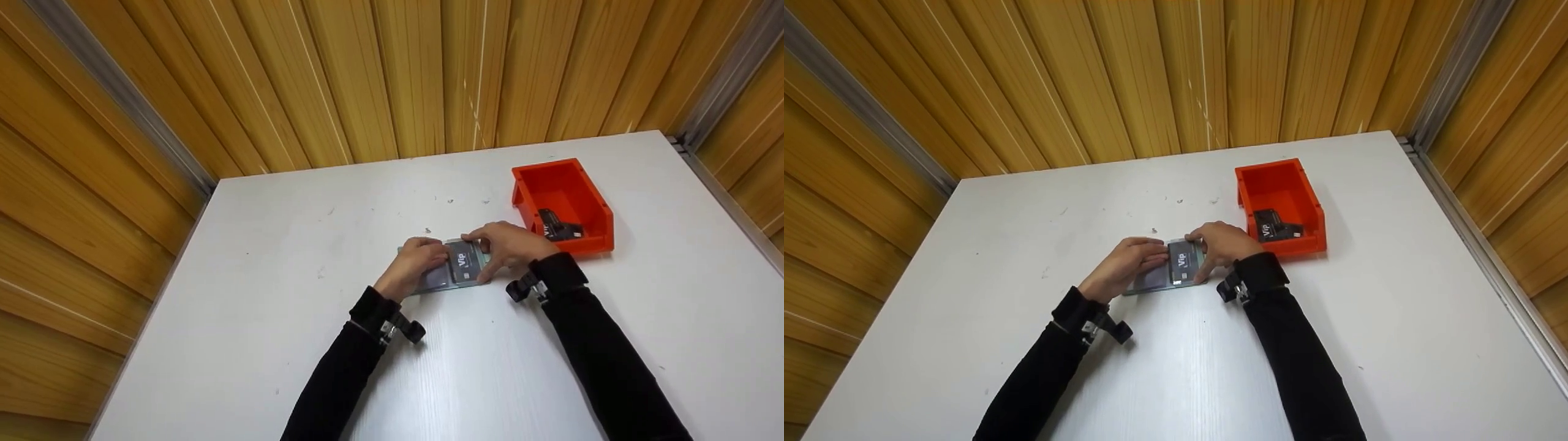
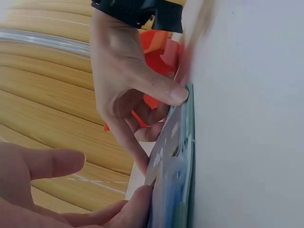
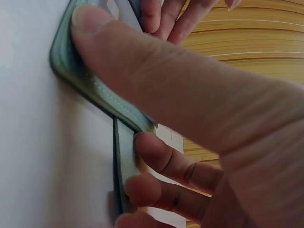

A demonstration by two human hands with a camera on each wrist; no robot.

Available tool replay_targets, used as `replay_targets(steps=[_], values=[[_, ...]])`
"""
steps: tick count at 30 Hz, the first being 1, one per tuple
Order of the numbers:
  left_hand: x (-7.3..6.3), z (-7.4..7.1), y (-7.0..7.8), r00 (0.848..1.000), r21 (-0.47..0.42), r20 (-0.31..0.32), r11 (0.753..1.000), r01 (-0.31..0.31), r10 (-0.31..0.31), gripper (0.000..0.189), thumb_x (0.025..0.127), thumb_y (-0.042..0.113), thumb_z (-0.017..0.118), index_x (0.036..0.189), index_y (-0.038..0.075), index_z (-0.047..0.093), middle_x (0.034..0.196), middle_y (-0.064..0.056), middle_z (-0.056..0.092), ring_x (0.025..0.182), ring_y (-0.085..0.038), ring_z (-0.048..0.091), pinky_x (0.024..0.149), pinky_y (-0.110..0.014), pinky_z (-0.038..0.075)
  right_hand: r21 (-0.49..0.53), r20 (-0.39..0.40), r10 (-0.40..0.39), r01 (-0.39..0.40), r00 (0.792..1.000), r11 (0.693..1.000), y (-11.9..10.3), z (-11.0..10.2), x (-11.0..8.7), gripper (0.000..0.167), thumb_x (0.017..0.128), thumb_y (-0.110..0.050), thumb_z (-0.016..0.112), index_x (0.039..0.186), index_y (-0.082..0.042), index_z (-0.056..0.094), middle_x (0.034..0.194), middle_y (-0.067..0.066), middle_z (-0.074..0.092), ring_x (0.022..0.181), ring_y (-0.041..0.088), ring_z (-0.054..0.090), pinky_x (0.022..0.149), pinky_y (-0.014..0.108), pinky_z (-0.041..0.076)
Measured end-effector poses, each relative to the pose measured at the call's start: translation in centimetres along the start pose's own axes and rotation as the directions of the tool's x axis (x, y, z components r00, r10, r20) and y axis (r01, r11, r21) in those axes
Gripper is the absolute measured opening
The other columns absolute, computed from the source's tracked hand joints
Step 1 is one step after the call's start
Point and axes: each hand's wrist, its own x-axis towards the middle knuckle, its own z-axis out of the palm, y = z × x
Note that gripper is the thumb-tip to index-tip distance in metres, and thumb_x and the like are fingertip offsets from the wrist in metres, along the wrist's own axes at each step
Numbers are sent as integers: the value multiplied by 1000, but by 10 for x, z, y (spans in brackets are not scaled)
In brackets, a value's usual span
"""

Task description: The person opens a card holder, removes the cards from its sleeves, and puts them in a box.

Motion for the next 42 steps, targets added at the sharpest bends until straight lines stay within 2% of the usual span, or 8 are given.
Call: replay_targets(steps=[4,7,12,17,22,28,32,42], values=[[0,-5,-1,999,28,34,1000,0,-1,36,99,10,56,124,-14,65,121,-23,71,102,-19,70,102,-31,55,5,3,-6,6,1000,1000,1,0,1,95,73,-29,96,154,-12,50,122,12,62,110,29,55,80,32,57],[1,-6,-1,999,55,29,998,15,-17,37,100,12,56,125,-13,65,120,-23,72,105,-21,72,103,-33,55,7,4,-4,4,1000,1000,0,-1,0,95,73,-28,96,154,-13,50,123,12,62,110,29,54,84,35,56],[4,-2,-1,1000,119,21,993,19,-21,38,100,13,57,124,-15,64,108,-20,74,97,-19,72,98,-32,58,11,-2,-3,3,1000,1000,0,-1,0,95,72,-28,96,154,-13,51,125,12,63,110,29,54,92,39,53],[6,2,-3,1000,209,-26,978,4,2,35,99,12,58,122,-14,64,107,-17,72,94,-20,71,90,-31,60,22,-3,-29,29,1000,999,3,-1,1,95,72,-27,97,153,-10,51,118,13,63,106,27,54,85,36,51],[7,7,-7,998,248,-69,969,10,7,27,101,12,58,121,-8,59,112,-17,67,98,-21,72,87,-30,61,29,3,-39,39,999,999,5,-1,2,95,72,-28,97,153,-11,51,112,13,60,103,27,53,75,32,48],[10,13,-13,993,327,-97,945,-27,62,18,100,6,63,116,-2,61,103,-10,69,88,-15,70,76,-24,60,23,7,-49,49,999,999,5,-1,2,94,72,-29,96,153,-10,51,114,12,60,105,27,53,78,32,48],[12,13,-16,991,307,-110,951,-44,82,16,97,0,66,112,-3,62,95,-8,70,81,-13,69,72,-23,61,34,6,-46,46,999,998,6,-2,3,95,72,-27,97,154,-11,51,113,12,60,104,27,53,76,32,48],[14,4,-16,993,211,-87,976,-61,81,20,92,-7,70,112,-8,63,90,-13,73,79,-14,73,73,-25,63,43,7,-25,25,1000,999,5,-1,3,96,71,-26,97,154,-14,49,113,13,61,103,27,53,76,32,45]])
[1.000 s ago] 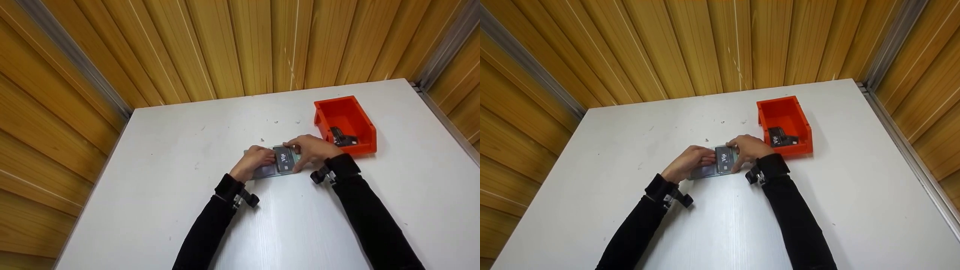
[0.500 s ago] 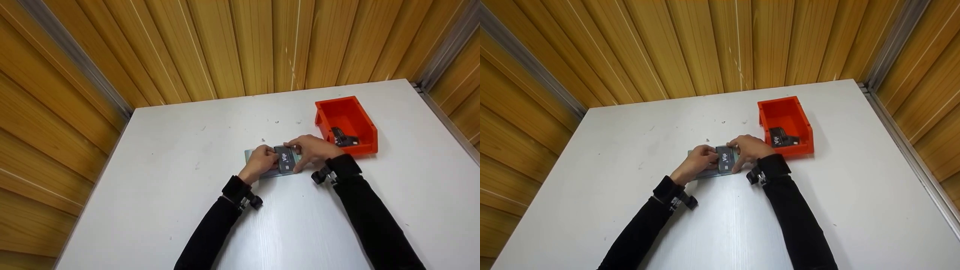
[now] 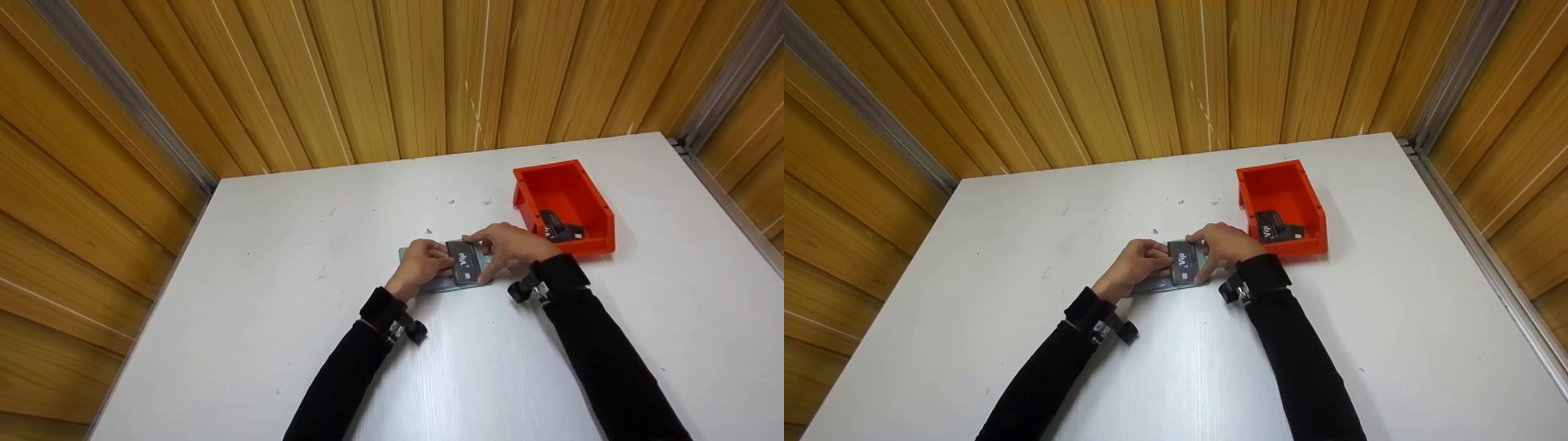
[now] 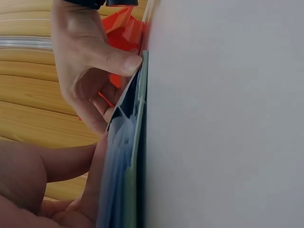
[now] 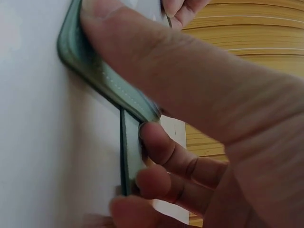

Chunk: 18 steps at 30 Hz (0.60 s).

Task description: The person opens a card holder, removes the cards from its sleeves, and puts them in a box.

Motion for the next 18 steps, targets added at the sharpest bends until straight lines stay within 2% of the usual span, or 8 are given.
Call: replay_targets(steps=[5,9,18], values=[[-2,-7,2,1000,-23,16,1000,10,-10,21,92,-9,69,112,-9,63,85,-7,69,74,-12,70,73,-25,63,-30,-8,20,-20,1000,999,-1,1,-1,92,73,-27,96,153,-16,52,110,11,61,99,26,54,71,30,48],[-3,-14,5,999,-10,15,999,34,-34,19,90,-10,69,109,-9,63,84,-7,68,71,-11,69,71,-24,63,-42,-9,27,-27,1000,999,-1,1,-1,91,74,-27,95,154,-18,52,113,11,62,101,26,54,74,30,49],[-5,-40,11,997,15,47,998,66,-67,15,90,-10,67,105,-10,66,88,-9,69,73,-14,71,69,-24,62,-9,-2,33,-33,999,999,-1,0,-1,92,73,-27,96,153,-19,52,116,12,61,103,27,53,74,30,48]])
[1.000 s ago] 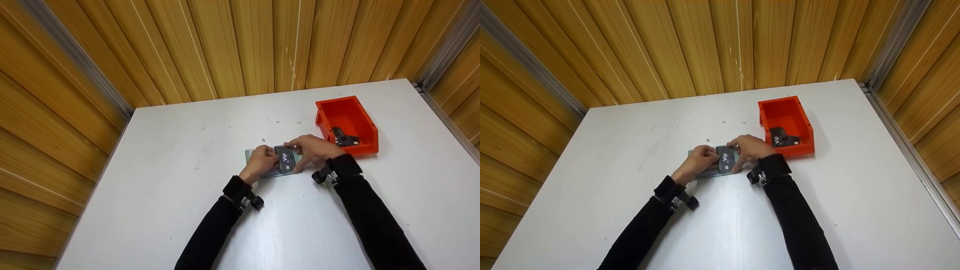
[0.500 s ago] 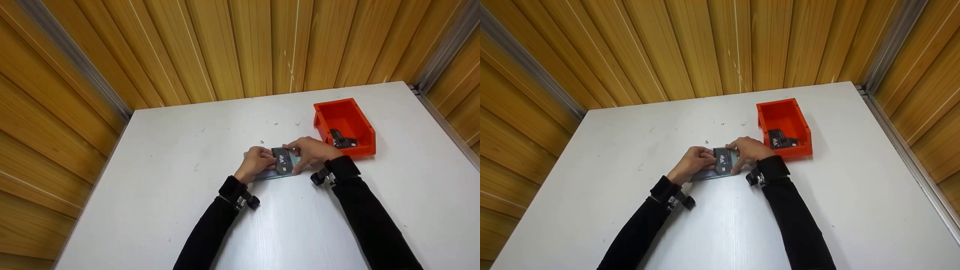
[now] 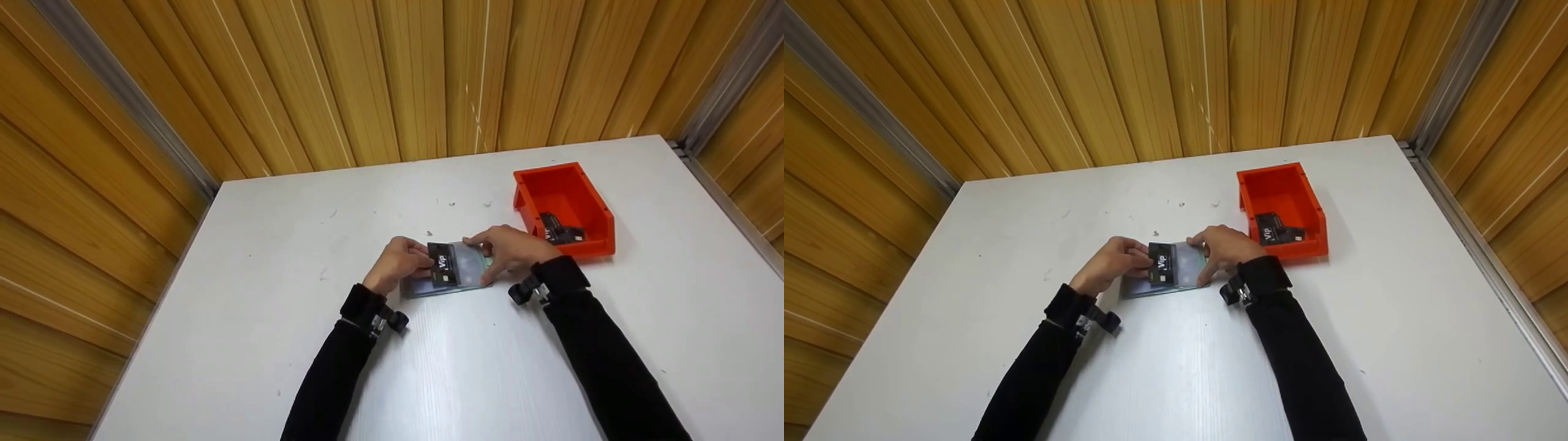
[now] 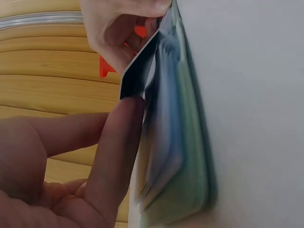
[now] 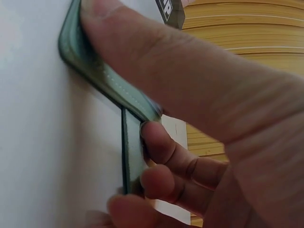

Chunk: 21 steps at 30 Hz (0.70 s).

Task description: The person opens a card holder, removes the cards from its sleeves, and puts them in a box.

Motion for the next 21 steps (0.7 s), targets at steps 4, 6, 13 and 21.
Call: replay_targets(steps=[4,6,13,21], values=[[-2,-17,5,1000,37,-6,999,-8,8,14,90,-9,67,104,-10,66,85,-6,67,71,-13,68,68,-24,62,8,-4,6,-6,1000,1000,0,1,-1,91,73,-25,96,153,-19,53,117,12,61,106,28,52,77,31,48],[-3,-25,8,1000,32,-11,999,-15,15,16,90,-9,67,106,-11,66,86,-6,67,71,-12,68,69,-24,62,14,-6,3,-3,1000,1000,1,0,-1,91,73,-25,96,153,-18,53,116,12,61,106,28,52,76,31,48],[-3,-38,12,1000,-31,-2,999,-28,28,18,91,-11,65,109,-12,64,88,-7,68,75,-13,69,75,-27,63,25,-9,-2,2,1000,1000,0,1,-1,92,72,-23,96,153,-17,53,116,13,61,107,28,52,76,31,47],[-15,-41,27,995,-45,-11,994,-96,96,22,92,-10,65,113,-11,63,88,-7,71,78,-14,71,76,-28,63,21,-2,16,-16,1000,1000,-1,0,-2,92,73,-26,96,153,-18,52,117,12,61,108,28,52,74,31,49]])
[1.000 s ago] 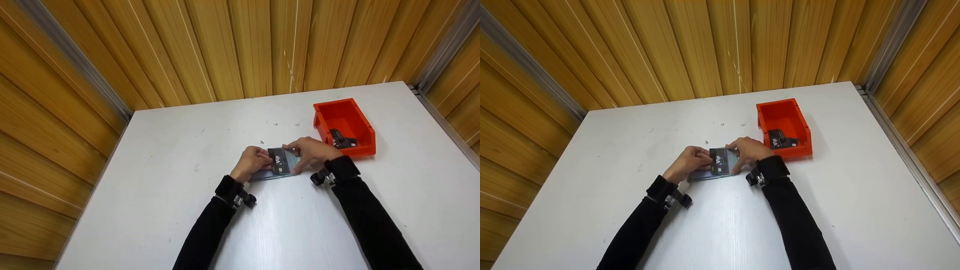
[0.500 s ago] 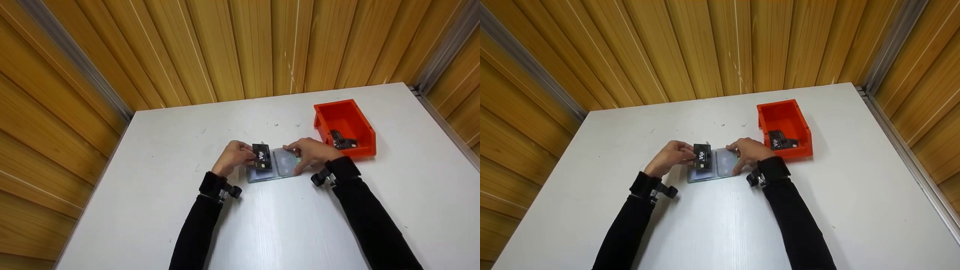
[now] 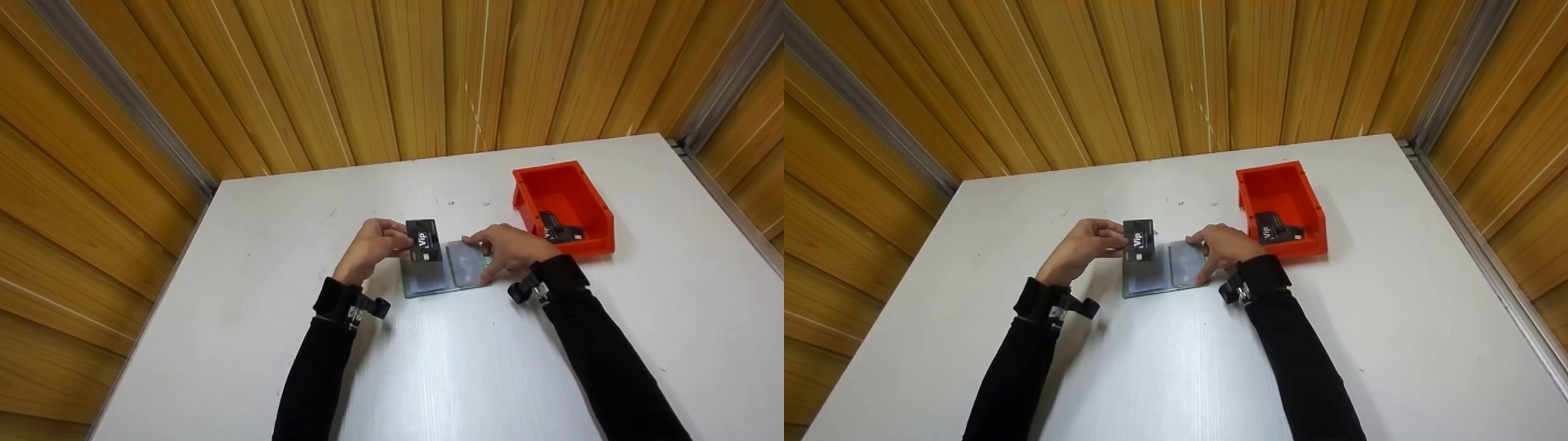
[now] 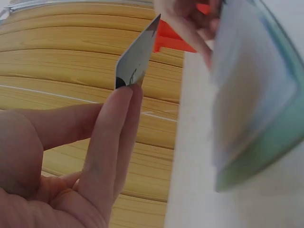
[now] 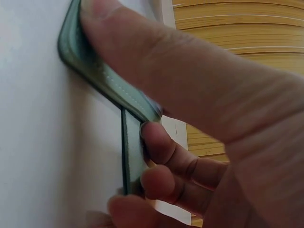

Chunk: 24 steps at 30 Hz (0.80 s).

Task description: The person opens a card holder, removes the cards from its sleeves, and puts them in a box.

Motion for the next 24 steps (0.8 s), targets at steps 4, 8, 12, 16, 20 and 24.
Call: replay_targets(steps=[4,8,12,16,20,24], values=[[-7,-2,11,999,-43,-18,998,-40,39,26,91,-11,66,116,-12,62,87,-8,72,84,-21,72,76,-28,63,-11,3,5,-5,1000,1000,0,-1,0,92,74,-28,95,154,-18,51,120,12,61,110,29,52,78,31,51],[-9,-1,14,999,-60,-16,997,-41,40,29,91,-11,66,120,-14,60,89,-9,72,87,-24,72,75,-27,63,3,15,6,-6,1000,1000,0,0,1,93,74,-28,95,155,-18,50,123,13,61,112,30,52,84,34,52],[-9,1,13,999,-49,-2,998,-45,45,33,92,-11,66,124,-17,58,92,-11,72,85,-21,71,76,-27,63,-3,16,-15,15,1000,1000,0,-1,0,93,75,-29,95,155,-18,49,123,12,61,111,29,52,85,34,53],[-9,3,11,999,-42,-2,998,-48,48,32,92,-10,66,123,-17,58,90,-9,71,84,-19,71,77,-29,63,11,-61,-94,95,994,995,-3,-4,0,87,85,-33,87,158,-18,44,115,11,64,101,26,58,76,30,55],[-7,10,8,998,-40,3,998,-56,56,25,92,-11,66,117,-12,61,89,-8,72,81,-17,72,78,-31,64,226,-263,-145,207,954,952,-18,-2,5,64,104,-32,64,161,-17,39,105,18,66,82,26,64,71,29,60],[-4,21,4,999,-32,6,998,-51,51,23,91,-10,67,114,-9,63,90,-9,73,81,-16,73,79,-32,64,481,-381,-92,283,920,830,-42,14,10,45,113,-37,39,153,-16,42,105,22,62,77,25,63,70,34,61]])
